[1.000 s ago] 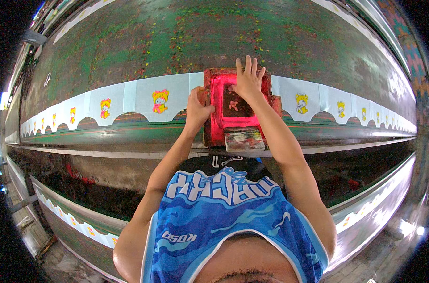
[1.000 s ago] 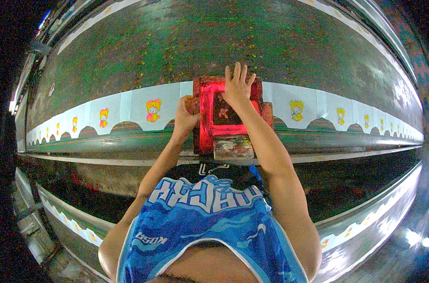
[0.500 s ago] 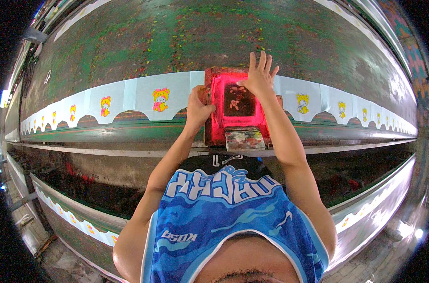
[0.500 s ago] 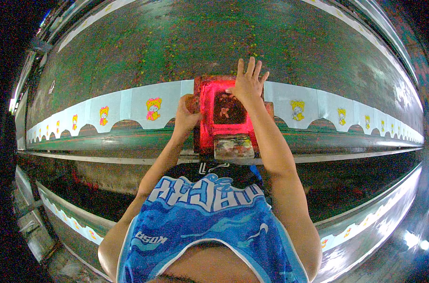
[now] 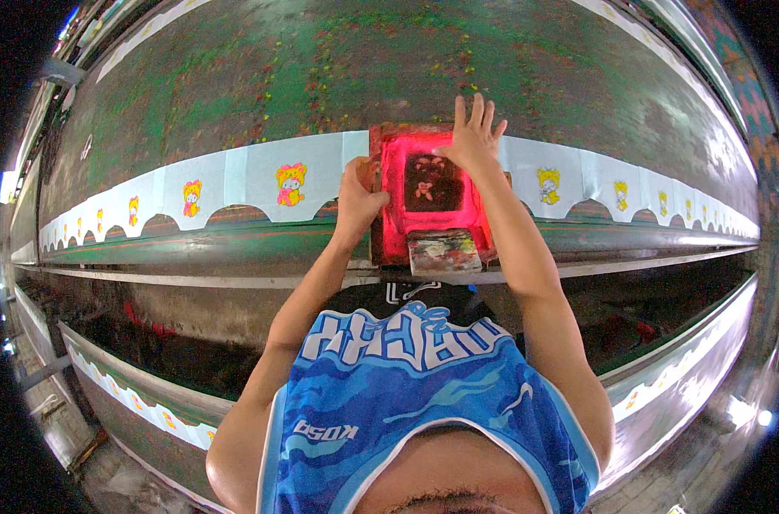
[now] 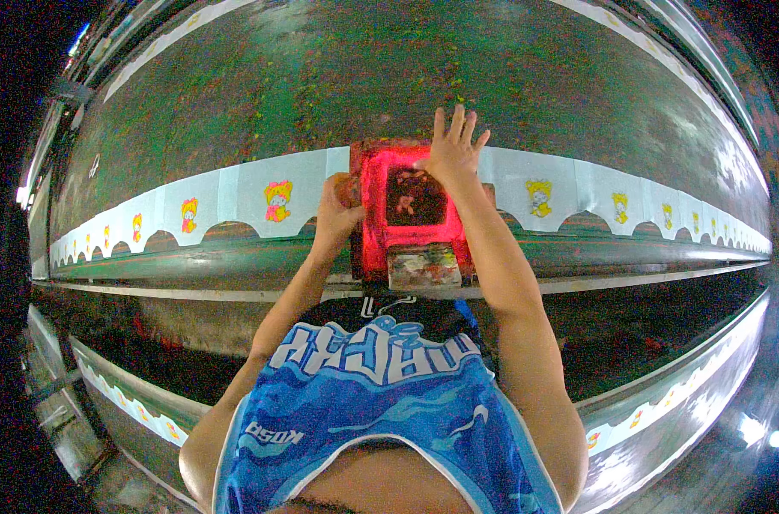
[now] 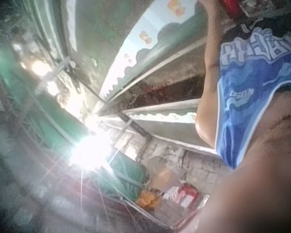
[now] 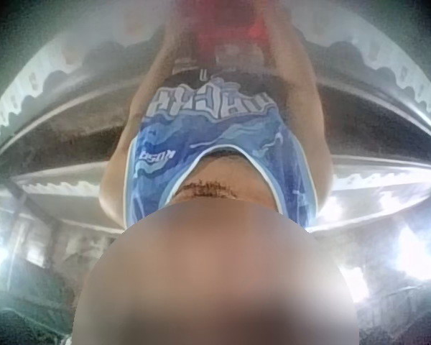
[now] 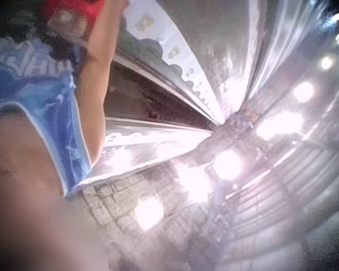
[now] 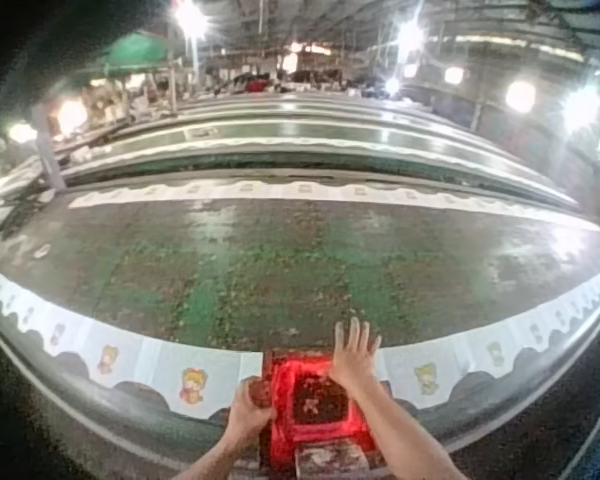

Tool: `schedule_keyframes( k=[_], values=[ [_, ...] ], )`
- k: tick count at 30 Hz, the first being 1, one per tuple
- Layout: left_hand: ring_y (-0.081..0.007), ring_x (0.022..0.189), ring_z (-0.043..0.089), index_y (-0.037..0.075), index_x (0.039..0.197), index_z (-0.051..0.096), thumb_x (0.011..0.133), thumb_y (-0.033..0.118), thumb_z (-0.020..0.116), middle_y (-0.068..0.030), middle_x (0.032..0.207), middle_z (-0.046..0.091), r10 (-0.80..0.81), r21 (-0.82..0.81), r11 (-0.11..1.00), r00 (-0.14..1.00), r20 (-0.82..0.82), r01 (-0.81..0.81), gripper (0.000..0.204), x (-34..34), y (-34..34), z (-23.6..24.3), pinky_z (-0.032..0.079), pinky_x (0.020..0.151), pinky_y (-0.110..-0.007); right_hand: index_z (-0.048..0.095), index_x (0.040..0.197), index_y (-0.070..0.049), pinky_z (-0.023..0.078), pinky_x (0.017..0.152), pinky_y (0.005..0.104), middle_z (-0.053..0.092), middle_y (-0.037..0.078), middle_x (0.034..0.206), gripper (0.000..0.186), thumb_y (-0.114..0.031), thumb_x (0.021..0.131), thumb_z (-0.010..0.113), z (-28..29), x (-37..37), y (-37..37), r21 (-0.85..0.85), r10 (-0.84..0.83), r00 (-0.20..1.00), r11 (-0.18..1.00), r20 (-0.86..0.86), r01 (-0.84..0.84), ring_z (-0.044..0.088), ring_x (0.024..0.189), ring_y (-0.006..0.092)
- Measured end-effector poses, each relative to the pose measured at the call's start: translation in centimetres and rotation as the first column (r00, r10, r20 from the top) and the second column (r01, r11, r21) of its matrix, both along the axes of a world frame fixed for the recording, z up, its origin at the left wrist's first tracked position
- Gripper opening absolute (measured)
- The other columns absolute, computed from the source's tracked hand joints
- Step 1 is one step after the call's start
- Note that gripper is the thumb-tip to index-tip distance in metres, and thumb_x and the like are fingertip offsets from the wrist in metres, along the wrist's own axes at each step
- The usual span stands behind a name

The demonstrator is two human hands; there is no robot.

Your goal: The person holds a red squeegee and repeatedly drags it across a small rectangular screen-printing frame placed on a green workbench. The person uses the right hand to pull the squeegee while the left hand stabilizes the frame. The action is repeated continuously throughout the clip.

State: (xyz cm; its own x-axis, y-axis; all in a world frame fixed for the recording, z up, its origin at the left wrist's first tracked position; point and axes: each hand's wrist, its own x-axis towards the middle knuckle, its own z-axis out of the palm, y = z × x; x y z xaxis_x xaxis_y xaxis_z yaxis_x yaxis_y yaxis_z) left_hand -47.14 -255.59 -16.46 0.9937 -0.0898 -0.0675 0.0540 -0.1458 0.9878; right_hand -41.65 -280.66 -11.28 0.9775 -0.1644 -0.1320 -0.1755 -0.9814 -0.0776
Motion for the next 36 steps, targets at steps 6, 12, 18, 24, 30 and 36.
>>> schedule_keyframes(
  k=[6,12,18,24,30,36],
  values=[
    [-0.0305,0.117,0.064,-0.001,0.136,0.054,0.068,0.001,0.078,-0.0189,0.125,0.066,-0.014,-0.043,0.999,1.0,-0.016,0.013,0.072,-0.2,0.3,-0.3,0.05,0.104,-0.04,0.02,0.17,-0.016,0.019,0.122,0.0773,0.009,0.022,0.177,0.131,-0.058,0.07,0.093,-0.4,0.0,-0.1,-0.043,0.013,0.999,0.999,-0.047,-0.015,0.011,0.162,0.0481],
    [-0.0311,0.117,0.065,-0.001,0.135,0.054,0.067,0.0,0.078,-0.0185,0.126,0.066,0.013,0.047,0.999,1.0,0.008,-0.014,0.073,0.0,0.0,-0.2,0.05,0.105,-0.04,0.02,0.17,-0.017,0.022,0.12,0.0788,0.01,0.021,0.176,0.132,-0.058,0.068,0.094,-0.3,-0.7,0.0,-0.061,0.06,0.998,0.996,0.007,-0.06,0.012,0.161,0.0493],
    [-0.0306,0.119,0.065,0.0,0.136,0.054,0.067,0.0,0.078,-0.0178,0.124,0.066,0.022,0.067,0.998,1.0,0.005,-0.023,0.073,-0.1,0.1,-0.3,0.05,0.105,-0.039,0.019,0.171,-0.018,0.021,0.121,0.0772,0.013,0.023,0.176,0.133,-0.063,0.068,0.092,0.0,-0.9,-0.6,-0.041,0.02,1.0,0.999,0.013,-0.019,0.015,0.161,0.0493],
    [-0.0291,0.12,0.064,0.0,0.138,0.053,0.068,-0.001,0.078,-0.0176,0.126,0.065,0.006,0.034,0.999,0.999,-0.033,-0.005,0.074,0.0,0.3,-0.9,0.05,0.105,-0.038,0.021,0.17,-0.016,0.022,0.121,0.0778,0.015,0.024,0.175,0.132,-0.062,0.069,0.092,0.1,-0.9,-0.7,-0.086,0.044,0.999,0.995,-0.028,-0.047,0.016,0.161,0.0499],
    [-0.0287,0.12,0.064,0.001,0.14,0.052,0.068,-0.001,0.077,-0.0169,0.127,0.065,0.021,-0.023,0.999,0.999,-0.04,-0.022,0.076,-0.1,0.0,-0.7,0.049,0.106,-0.038,0.019,0.17,-0.016,0.021,0.122,0.0762,0.011,0.022,0.176,0.128,-0.055,0.073,0.093,-0.3,-0.4,-0.6,0.006,0.017,0.998,1.0,0.058,-0.017,0.014,0.161,0.0485],
    [-0.0298,0.12,0.063,0.001,0.14,0.052,0.068,0.0,0.077,-0.0172,0.128,0.064,-0.006,0.064,0.998,1.0,0.006,0.006,0.077,-0.2,0.4,-0.5,0.05,0.105,-0.039,0.018,0.17,-0.015,0.021,0.122,0.0759,0.011,0.022,0.176,0.127,-0.05,0.074,0.093,-0.4,-1.0,0.0,0.012,0.055,0.995,0.998,0.079,-0.056,0.014,0.161,0.0485]
  ],
)
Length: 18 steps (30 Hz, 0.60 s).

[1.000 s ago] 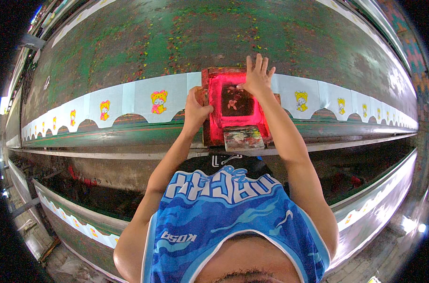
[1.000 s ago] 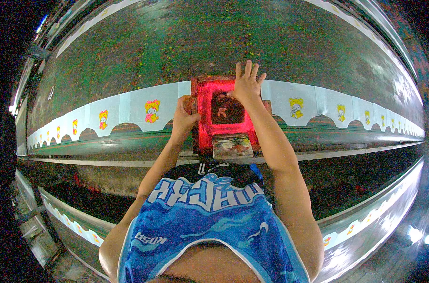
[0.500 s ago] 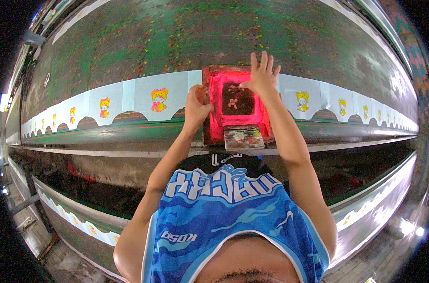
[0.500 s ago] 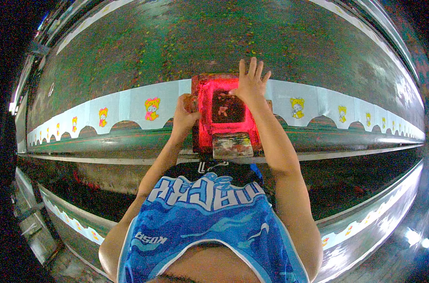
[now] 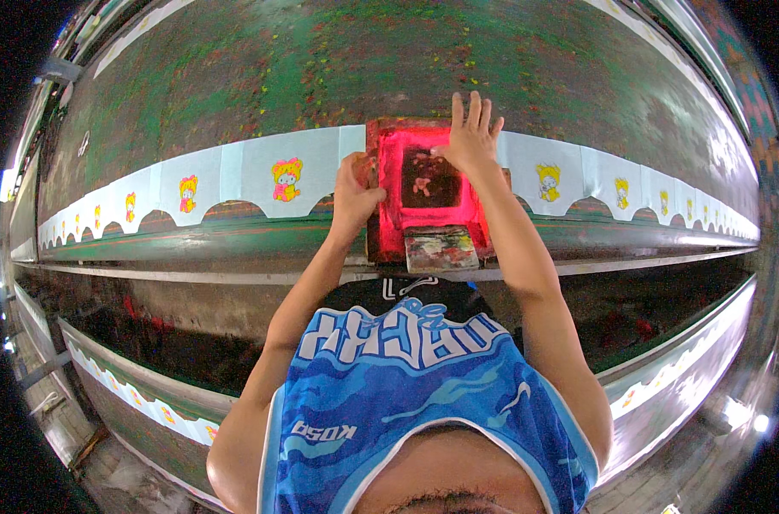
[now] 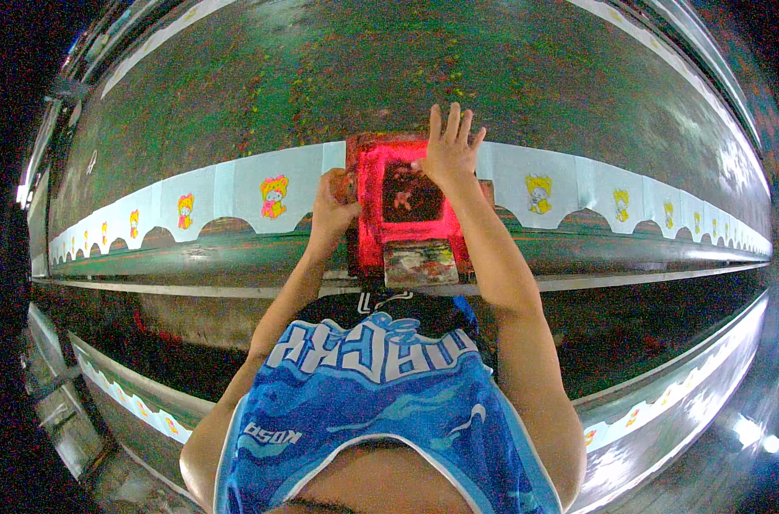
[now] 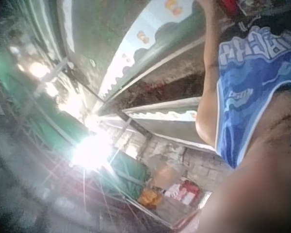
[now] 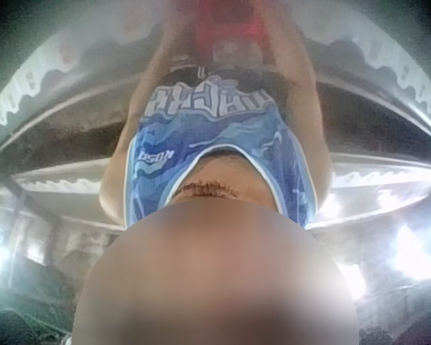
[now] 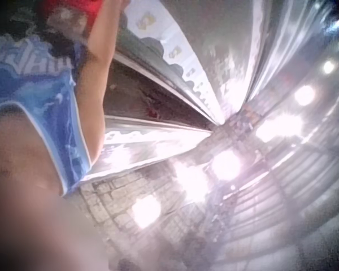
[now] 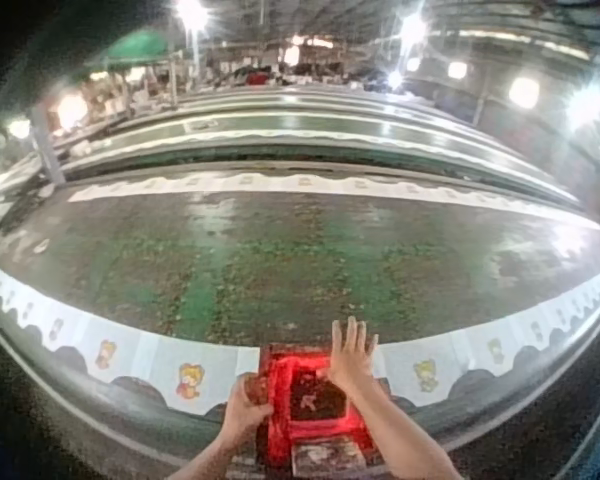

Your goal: The person holds a red squeegee and repeatedly drags it across a small rectangular screen-printing frame placed on a green workbench. The person uses the right hand to pull the squeegee while the left hand stabilizes the frame. The action is repeated continuously throughout the clip.

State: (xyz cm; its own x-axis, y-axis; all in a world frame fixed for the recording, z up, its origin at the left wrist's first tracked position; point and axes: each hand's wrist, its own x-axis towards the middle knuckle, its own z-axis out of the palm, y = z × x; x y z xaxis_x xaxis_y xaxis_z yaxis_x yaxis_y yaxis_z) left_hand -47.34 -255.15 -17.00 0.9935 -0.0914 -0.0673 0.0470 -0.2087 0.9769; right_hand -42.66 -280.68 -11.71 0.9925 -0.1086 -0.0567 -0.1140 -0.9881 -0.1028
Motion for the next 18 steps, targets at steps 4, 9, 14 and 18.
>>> schedule_keyframes(
  k=[4,9,14,18],
  values=[
    [-0.0317,0.119,0.063,0.002,0.14,0.052,0.067,0.001,0.078,-0.0172,0.127,0.063,0.028,0.034,0.999,0.998,-0.053,-0.027,0.077,0.1,-0.1,0.0,0.049,0.105,-0.041,0.014,0.171,-0.017,0.021,0.123,0.076,0.009,0.022,0.176,0.13,-0.048,0.073,0.094,0.6,-1.9,-0.2,0.0,0.135,0.991,0.991,0.0,-0.135,0.011,0.162,0.0485],
    [-0.0334,0.119,0.063,0.002,0.139,0.053,0.066,0.003,0.079,-0.0175,0.126,0.062,0.024,0.081,0.996,0.999,0.022,-0.026,0.077,0.0,-0.2,0.4,0.049,0.106,-0.042,0.013,0.172,-0.018,0.022,0.122,0.0764,0.007,0.021,0.177,0.134,-0.05,0.07,0.095,0.6,-4.2,0.5,-0.202,0.152,0.979,0.963,-0.139,-0.178,0.012,0.162,0.0488],
    [-0.0313,0.118,0.063,0.0,0.137,0.054,0.066,0.003,0.078,-0.0159,0.124,0.064,0.033,0.069,0.997,0.999,-0.016,-0.031,0.075,0.1,-0.2,0.7,0.049,0.105,-0.039,0.016,0.171,-0.018,0.02,0.122,0.0776,0.008,0.021,0.176,0.13,-0.048,0.072,0.094,1.5,-3.3,-1.2,0.044,0.09,0.993,0.995,0.07,-0.093,0.012,0.162,0.0477],
    [-0.0313,0.117,0.063,0.0,0.136,0.054,0.066,0.003,0.078,-0.016,0.124,0.064,0.026,0.011,1.0,0.998,-0.066,-0.025,0.074,0.2,-0.3,0.8,0.049,0.105,-0.039,0.026,0.167,-0.011,0.029,0.124,0.0644,0.028,0.026,0.169,0.117,-0.051,0.078,0.09,0.1,1.3,-4.0,0.29,-0.105,0.958,0.957,0.267,0.024,0.026,0.157,0.047]
  ],
)
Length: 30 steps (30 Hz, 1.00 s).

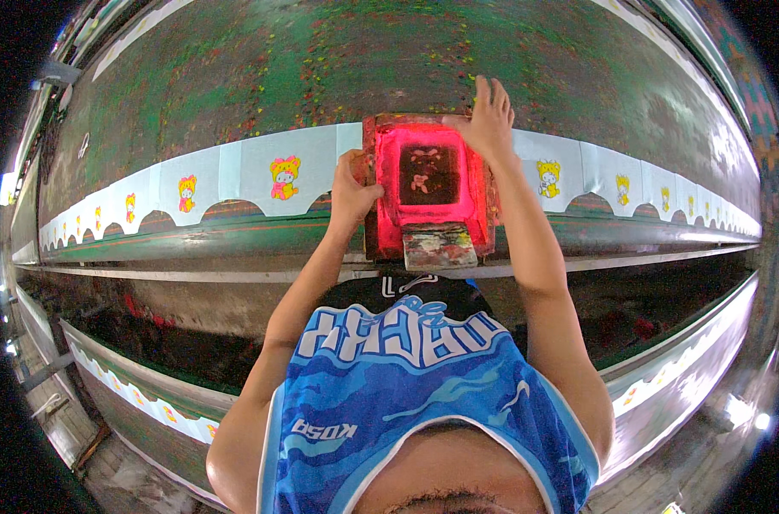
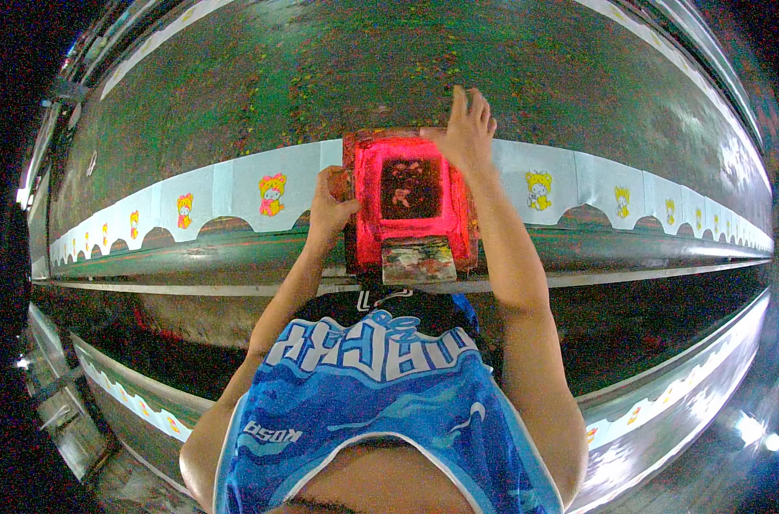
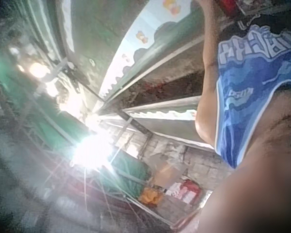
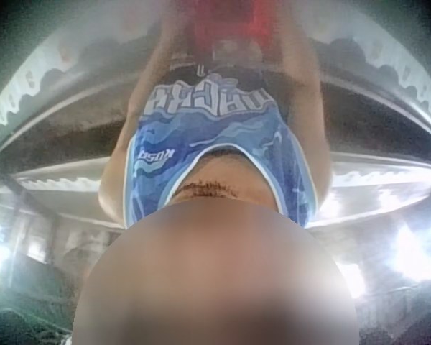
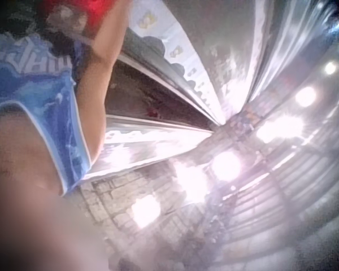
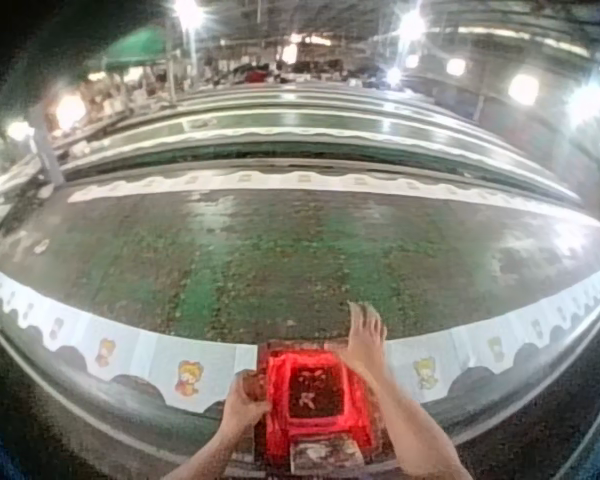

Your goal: The person holds a red squeegee and repeatedly drags it across a small rectangular screen-printing frame placed on a green workbench. The person uses the right hand to pull the squeegee while the left hand stabilizes the frame. The action is repeated continuously throughout the clip.

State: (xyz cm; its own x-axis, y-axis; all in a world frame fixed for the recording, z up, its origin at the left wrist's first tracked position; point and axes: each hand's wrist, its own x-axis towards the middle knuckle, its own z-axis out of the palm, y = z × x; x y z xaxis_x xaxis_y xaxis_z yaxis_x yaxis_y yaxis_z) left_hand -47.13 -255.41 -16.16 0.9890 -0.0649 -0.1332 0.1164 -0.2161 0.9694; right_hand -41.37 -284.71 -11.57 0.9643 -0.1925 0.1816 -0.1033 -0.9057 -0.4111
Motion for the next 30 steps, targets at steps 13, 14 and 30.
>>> schedule_keyframes(
  k=[13,14,30],
  values=[
    [-0.026,0.119,0.061,0.0,0.138,0.052,0.068,-0.002,0.076,-0.0155,0.128,0.061,0.017,-0.092,0.996,0.997,-0.075,-0.024,0.074,-0.7,-0.3,0.8,0.049,0.104,-0.036,0.046,0.155,-0.011,0.045,0.115,0.0584,0.047,0.021,0.158,0.108,-0.06,0.07,0.093,-3.4,6.5,-10.4,-0.091,-0.392,0.849,0.918,-0.355,0.386,0.045,0.148,0.0416],
    [-0.0254,0.119,0.061,0.0,0.138,0.052,0.068,-0.003,0.076,-0.015,0.128,0.062,0.021,-0.052,0.998,0.996,-0.084,-0.025,0.074,-0.7,-0.3,1.0,0.05,0.104,-0.036,0.046,0.156,-0.013,0.046,0.114,0.0578,0.047,0.021,0.158,0.109,-0.059,0.07,0.094,-3.4,6.6,-11.2,-0.094,-0.383,0.847,0.922,-0.368,0.376,0.045,0.148,0.0417],
    [-0.0233,0.107,0.063,0.001,0.136,0.052,0.066,-0.003,0.078,-0.0117,0.117,0.063,0.017,-0.002,1.0,1.0,0.011,-0.017,0.075,-0.4,-0.1,0.3,0.052,0.096,-0.036,0.069,0.119,-0.004,0.054,0.096,0.0474,0.071,0.019,0.118,0.032,-0.015,0.091,0.078,1.3,-6.3,-4.1,0.19,0.22,0.971,0.953,0.095,-0.235,0.067,0.114,0.0372]
  ],
)
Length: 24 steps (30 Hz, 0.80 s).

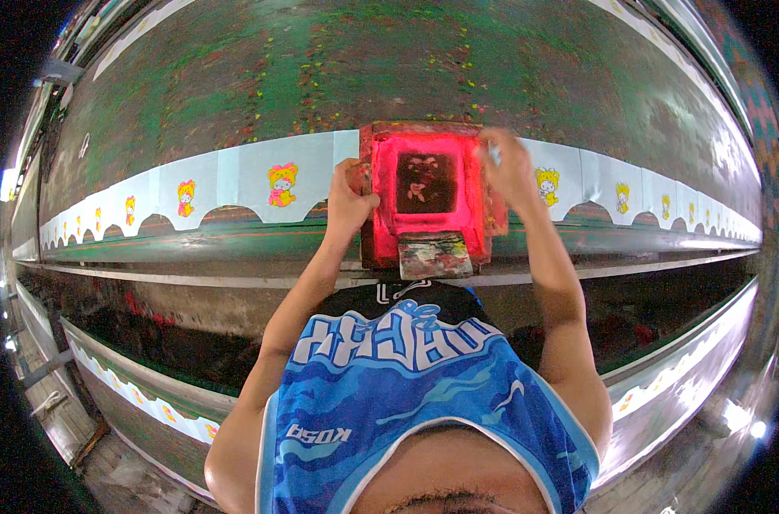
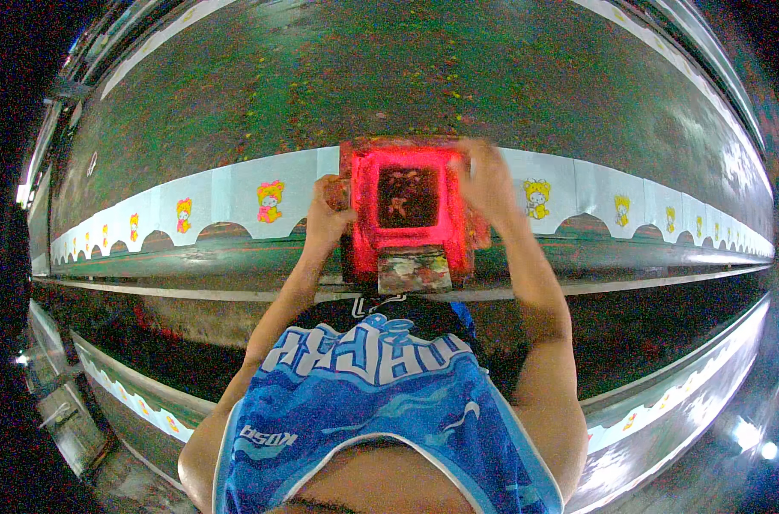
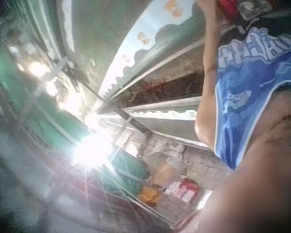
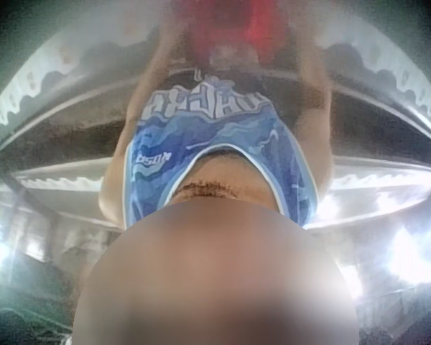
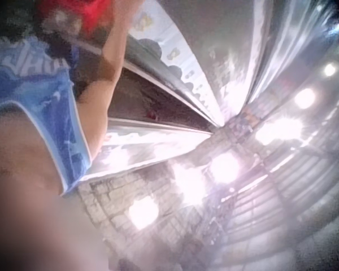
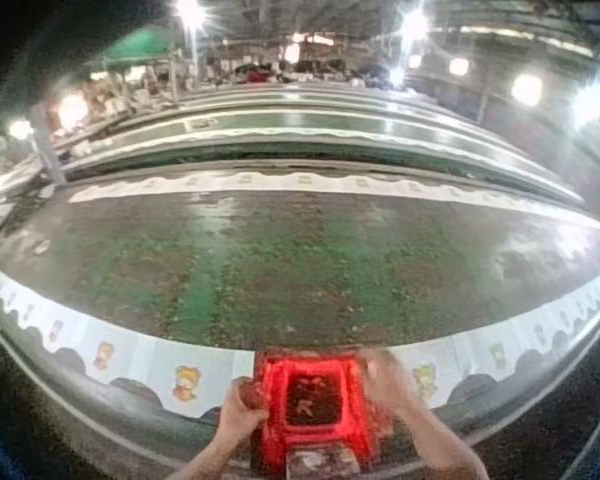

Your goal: The person holds a red squeegee and repeatedly drags it across a small rectangular screen-printing frame placed on a green workbench. The person uses the right hand to pull the squeegee while the left hand stabilizes the frame. The action is repeated continuously throughout the clip.

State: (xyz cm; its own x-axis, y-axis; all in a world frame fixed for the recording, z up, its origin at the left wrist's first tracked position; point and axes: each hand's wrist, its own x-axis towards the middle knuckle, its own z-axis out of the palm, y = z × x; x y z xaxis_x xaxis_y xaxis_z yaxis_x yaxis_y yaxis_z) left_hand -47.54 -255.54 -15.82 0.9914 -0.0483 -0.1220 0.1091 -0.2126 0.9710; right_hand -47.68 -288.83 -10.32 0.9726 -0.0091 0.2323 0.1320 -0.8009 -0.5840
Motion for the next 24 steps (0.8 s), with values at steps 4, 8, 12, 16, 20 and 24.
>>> schedule_keyframes(
  k=[4,8,12,16,20,24],
  values=[
    [-0.022,0.106,0.064,0.003,0.138,0.051,0.068,-0.004,0.075,-0.0106,0.119,0.063,-0.023,-0.003,1.0,0.999,0.037,0.023,0.075,-0.2,0.4,-1.2,0.053,0.095,-0.035,0.071,0.113,-0.003,0.056,0.095,0.0438,0.071,0.018,0.116,0.031,-0.01,0.084,0.082,1.7,-8.1,3.7,0.203,0.373,0.922,0.916,-0.107,-0.347,0.069,0.109,0.0367],
    [-0.0192,0.102,0.065,0.005,0.141,0.047,0.07,-0.009,0.07,-0.0069,0.118,0.063,-0.044,0.129,0.991,0.981,0.188,0.02,0.076,0.4,0.2,-1.5,0.055,0.089,-0.033,0.071,0.115,-0.004,0.054,0.101,0.0455,0.069,0.015,0.12,0.043,-0.009,0.075,0.085,2.3,-12.5,4.5,0.295,0.507,0.835,0.848,-0.215,-0.439,0.066,0.116,0.0367],
    [-0.0177,0.104,0.064,0.004,0.14,0.047,0.069,-0.009,0.07,-0.0067,0.119,0.063,-0.029,0.016,0.999,0.998,-0.055,0.03,0.076,0.3,0.1,0.1,0.054,0.089,-0.032,0.069,0.123,-0.009,0.051,0.108,0.0485,0.067,0.013,0.13,0.058,-0.012,0.067,0.085,1.8,-14.1,5.1,0.136,0.536,0.806,0.844,-0.249,-0.519,0.062,0.126,0.0379],
    [-0.0178,0.107,0.064,0.004,0.139,0.049,0.068,-0.008,0.071,-0.0067,0.12,0.064,-0.016,-0.028,1.0,0.993,-0.119,0.013,0.075,-0.2,0.0,1.0,0.054,0.092,-0.032,0.069,0.124,-0.008,0.052,0.107,0.0481,0.067,0.013,0.129,0.057,-0.008,0.068,0.08,1.8,-14.6,5.6,0.018,0.536,0.82,0.839,-0.2,-0.544,0.061,0.124,0.0366],
    [-0.0185,0.107,0.064,0.004,0.138,0.051,0.068,-0.007,0.072,-0.0065,0.121,0.064,-0.015,0.073,0.997,0.996,0.082,0.009,0.074,0.5,0.1,-0.6,0.053,0.095,-0.034,0.07,0.12,-0.005,0.053,0.103,0.048,0.07,0.014,0.12,0.049,-0.002,0.072,0.074,2.2,-14.2,6.8,-0.025,0.435,0.897,0.899,-0.084,-0.438,0.066,0.115,0.0361],
    [-0.031,0.122,0.062,0.002,0.135,0.055,0.064,0.001,0.077,-0.0162,0.128,0.064,0.003,0.072,0.997,0.998,0.059,-0.007,0.075,0.9,0.5,-2.2,0.049,0.106,-0.04,0.071,0.116,-0.005,0.054,0.098,0.0483,0.072,0.014,0.112,0.04,0.0,0.075,0.07,2.7,-13.0,8.9,-0.176,0.23,0.967,0.953,-0.108,-0.246,0.068,0.107,0.0346]
  ],
)
